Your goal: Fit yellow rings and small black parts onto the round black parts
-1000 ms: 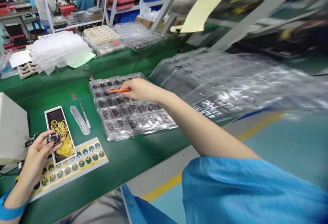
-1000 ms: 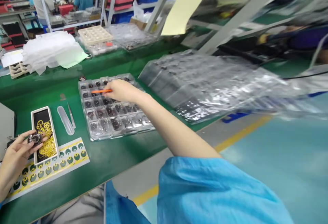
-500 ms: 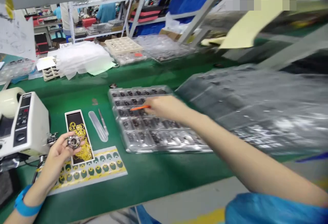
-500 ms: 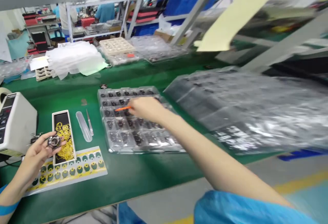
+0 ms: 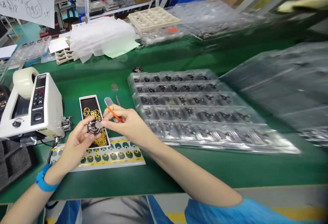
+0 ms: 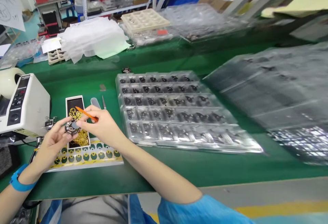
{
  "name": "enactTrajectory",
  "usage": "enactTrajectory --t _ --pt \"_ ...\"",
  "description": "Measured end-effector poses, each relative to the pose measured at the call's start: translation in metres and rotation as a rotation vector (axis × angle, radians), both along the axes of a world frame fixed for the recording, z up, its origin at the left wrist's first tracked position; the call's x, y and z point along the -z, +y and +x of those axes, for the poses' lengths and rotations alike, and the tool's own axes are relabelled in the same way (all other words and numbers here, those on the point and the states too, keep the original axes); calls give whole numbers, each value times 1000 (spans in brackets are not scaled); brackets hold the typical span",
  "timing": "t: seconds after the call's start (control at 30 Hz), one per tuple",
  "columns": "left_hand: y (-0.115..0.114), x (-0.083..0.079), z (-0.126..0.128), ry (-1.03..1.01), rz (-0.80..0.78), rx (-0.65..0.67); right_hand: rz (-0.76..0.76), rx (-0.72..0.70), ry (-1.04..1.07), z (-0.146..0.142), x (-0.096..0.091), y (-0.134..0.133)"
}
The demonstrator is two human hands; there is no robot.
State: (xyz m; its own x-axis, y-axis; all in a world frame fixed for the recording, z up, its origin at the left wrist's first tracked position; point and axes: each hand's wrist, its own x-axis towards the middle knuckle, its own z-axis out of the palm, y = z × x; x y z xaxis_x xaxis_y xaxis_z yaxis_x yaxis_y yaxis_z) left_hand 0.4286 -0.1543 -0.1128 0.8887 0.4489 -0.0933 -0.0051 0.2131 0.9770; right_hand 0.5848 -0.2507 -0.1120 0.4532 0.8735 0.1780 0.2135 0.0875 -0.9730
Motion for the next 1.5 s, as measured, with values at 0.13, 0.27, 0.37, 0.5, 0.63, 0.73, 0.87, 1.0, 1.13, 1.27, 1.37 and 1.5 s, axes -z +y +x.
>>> enactTrajectory --t 0.13,0.27,0.37,0.5,0.63,0.73,0.87,1.0,1.13,1.27,1.37,1.5 --pt "-2 -3 -1 6 23 -2 18 -27 68 -1 -1 -1" --pt "-3 -4 -1 3 31 -8 46 -29 73 -6 -2 0" --pt "-3 -3 0 3 8 -13 54 7 39 -9 0 1" --pt "-2 0 1 4 -15 -18 41 67 -35 -12 4 2" --pt "-3 3 3 -1 -28 -41 15 117 -126 -16 6 2" --pt "-4 4 3 -10 -48 -61 -3 141 -167 -19 6 4" --pt "-4 6 3 -15 -71 -85 14 177 -243 -23 8 5" --pt "-4 9 3 -14 -56 -126 35 215 -297 -27 12 7" --pt "-6 12 5 -38 -17 -158 68 237 -341 -30 15 8" --pt "-8 12 7 -40 -19 -172 66 254 -351 -32 18 9" --pt "-8 14 8 -23 -23 -204 87 261 -371 -34 22 10" --pt "-10 16 9 -14 5 -275 166 281 -508 -37 29 8"
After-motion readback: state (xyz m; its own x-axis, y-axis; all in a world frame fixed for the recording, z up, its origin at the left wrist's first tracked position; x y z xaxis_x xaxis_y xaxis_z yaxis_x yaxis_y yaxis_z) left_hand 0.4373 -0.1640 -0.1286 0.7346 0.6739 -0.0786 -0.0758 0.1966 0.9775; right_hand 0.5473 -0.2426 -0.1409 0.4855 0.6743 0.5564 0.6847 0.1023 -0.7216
